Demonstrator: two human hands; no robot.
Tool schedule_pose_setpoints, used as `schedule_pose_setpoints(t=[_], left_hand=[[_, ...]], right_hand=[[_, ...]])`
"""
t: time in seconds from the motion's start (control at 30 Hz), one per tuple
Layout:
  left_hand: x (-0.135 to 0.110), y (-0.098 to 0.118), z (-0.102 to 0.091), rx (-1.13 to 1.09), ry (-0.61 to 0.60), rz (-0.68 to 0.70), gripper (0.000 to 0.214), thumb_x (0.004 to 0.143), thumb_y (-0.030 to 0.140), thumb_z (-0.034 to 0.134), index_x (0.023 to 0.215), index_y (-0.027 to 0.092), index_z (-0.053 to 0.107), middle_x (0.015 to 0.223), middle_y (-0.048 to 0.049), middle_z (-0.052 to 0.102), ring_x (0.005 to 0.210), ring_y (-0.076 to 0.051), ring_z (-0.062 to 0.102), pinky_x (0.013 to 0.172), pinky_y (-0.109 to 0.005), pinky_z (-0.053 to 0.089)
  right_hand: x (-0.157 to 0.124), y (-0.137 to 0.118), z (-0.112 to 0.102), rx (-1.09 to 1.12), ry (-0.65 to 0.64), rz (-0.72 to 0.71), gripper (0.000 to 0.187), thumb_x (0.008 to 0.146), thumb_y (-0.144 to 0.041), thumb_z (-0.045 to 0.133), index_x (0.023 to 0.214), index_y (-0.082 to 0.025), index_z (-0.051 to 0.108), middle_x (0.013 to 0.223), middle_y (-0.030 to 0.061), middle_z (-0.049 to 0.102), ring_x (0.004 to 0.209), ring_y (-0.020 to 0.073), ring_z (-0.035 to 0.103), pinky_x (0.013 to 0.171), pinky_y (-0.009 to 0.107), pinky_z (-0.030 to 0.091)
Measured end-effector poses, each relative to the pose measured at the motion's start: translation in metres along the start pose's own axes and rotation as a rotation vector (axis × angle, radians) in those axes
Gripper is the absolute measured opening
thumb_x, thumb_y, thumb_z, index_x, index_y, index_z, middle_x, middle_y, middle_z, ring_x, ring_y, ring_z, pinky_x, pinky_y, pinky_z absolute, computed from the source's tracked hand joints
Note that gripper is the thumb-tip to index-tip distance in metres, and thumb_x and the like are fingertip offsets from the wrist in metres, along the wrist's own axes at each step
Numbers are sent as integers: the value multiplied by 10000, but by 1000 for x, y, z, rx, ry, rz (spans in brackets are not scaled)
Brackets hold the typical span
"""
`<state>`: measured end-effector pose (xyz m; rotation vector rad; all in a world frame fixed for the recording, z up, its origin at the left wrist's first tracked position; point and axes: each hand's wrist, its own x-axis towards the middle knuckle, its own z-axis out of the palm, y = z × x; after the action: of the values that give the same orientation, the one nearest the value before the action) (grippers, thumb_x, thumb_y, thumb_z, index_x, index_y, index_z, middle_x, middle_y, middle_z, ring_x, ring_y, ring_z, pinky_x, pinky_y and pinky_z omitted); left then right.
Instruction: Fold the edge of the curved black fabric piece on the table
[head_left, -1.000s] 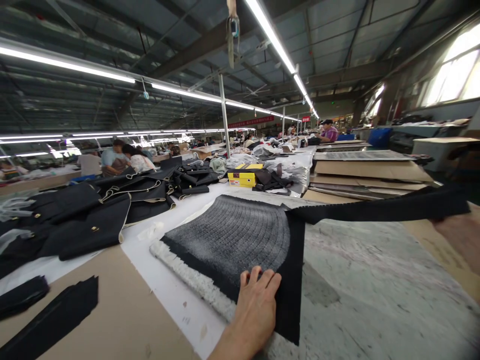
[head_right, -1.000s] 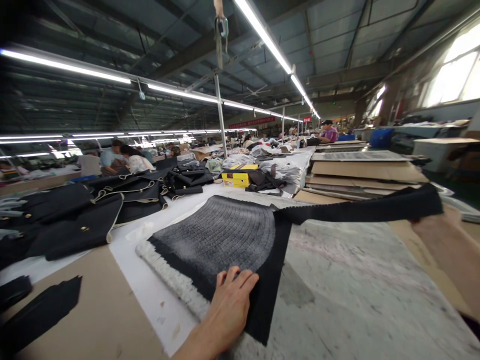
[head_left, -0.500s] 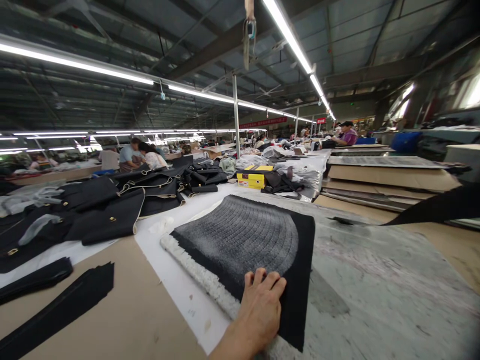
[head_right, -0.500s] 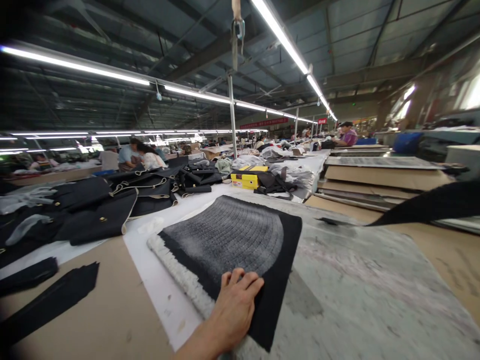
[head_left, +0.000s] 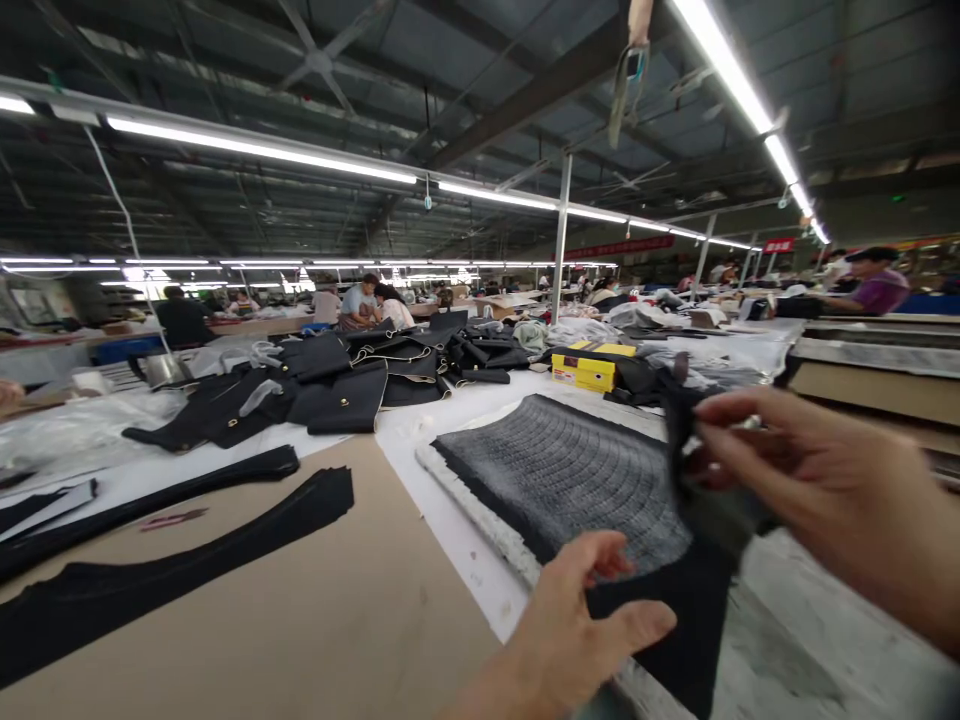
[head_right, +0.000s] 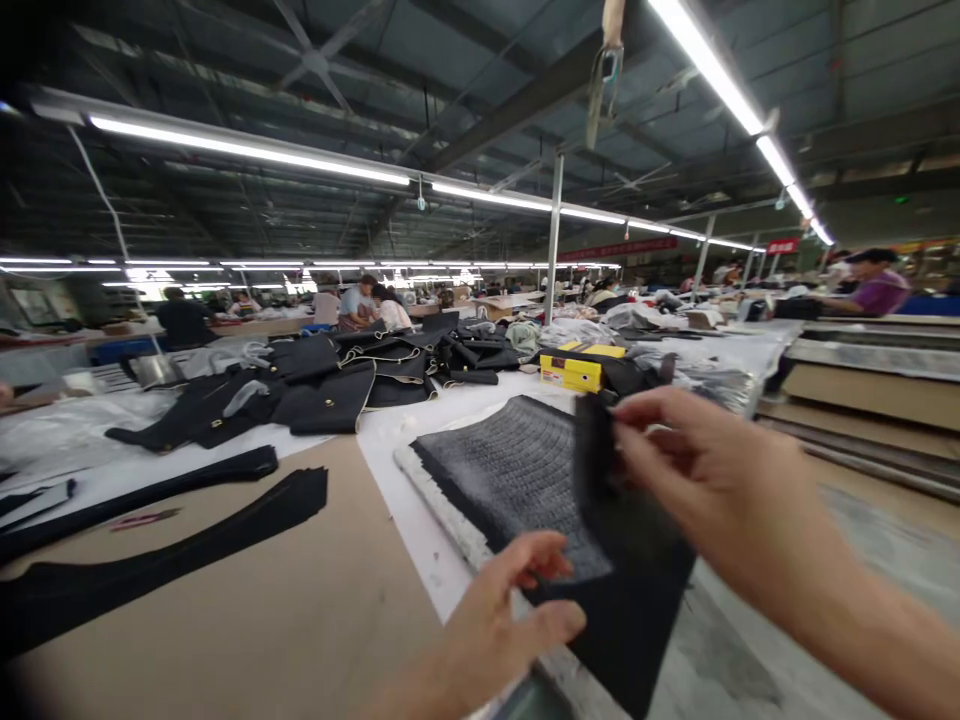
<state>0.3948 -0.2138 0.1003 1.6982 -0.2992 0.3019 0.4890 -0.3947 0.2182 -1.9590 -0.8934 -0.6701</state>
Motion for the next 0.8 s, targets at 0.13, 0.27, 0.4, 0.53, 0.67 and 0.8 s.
schedule_pose_setpoints(t=[0.13, 0.27, 0.4, 0.53, 0.67, 0.8], left_hand=[[-47, 54, -59, -183, 144, -39, 765, 755, 668, 693, 1273, 141, 493, 1153, -108, 574, 1087, -304, 517, 924, -369, 424], [-99, 61, -115, -133, 464, -203, 513, 770, 466, 724, 1139, 141, 578, 1091, -83, 620, 1033, -295, 565, 908, -342, 453], [-165, 36, -168, -134, 693, -379, 479, 595, 394, 771, 958, 107, 645, 879, -72, 669, 853, -301, 619, 784, -333, 498], [-244, 25, -208, -242, 877, -546, 508, 553, 374, 806, 967, 125, 647, 820, -50, 678, 793, -278, 638, 688, -288, 502], [-319, 37, -234, -217, 1041, -648, 452, 542, 378, 811, 889, 126, 669, 850, -57, 685, 824, -279, 637, 655, -266, 504], [-370, 49, -247, -45, 1221, -728, 553, 516, 401, 842, 966, 141, 655, 861, -52, 681, 827, -298, 631, 600, -278, 519]], right_hand=[[-2, -73, 82, 93, -227, -282, 127, 918, -212, 448, 873, -192, 565, 790, 31, 602, 642, 168, 576, 587, 272, 451], [-20, -122, 178, 194, -380, -377, 159, 831, -31, 476, 856, -170, 551, 823, 22, 566, 696, 163, 544, 623, 258, 405], [-52, -159, 254, 316, -539, -395, 211, 804, 29, 531, 880, -166, 562, 835, 19, 573, 748, 180, 566, 675, 258, 422], [-87, -191, 306, 433, -686, -470, 269, 818, 3, 553, 1015, -180, 570, 945, 21, 591, 798, 165, 590, 710, 224, 465], [-112, -200, 321, 557, -799, -549, 427, 836, -7, 506, 1224, -186, 509, 1071, 40, 583, 931, 173, 584, 832, 246, 476], [-116, -163, 299, 471, -806, -556, 320, 921, -77, 410, 1175, -210, 553, 1124, 61, 555, 1018, 214, 545, 915, 342, 448]])
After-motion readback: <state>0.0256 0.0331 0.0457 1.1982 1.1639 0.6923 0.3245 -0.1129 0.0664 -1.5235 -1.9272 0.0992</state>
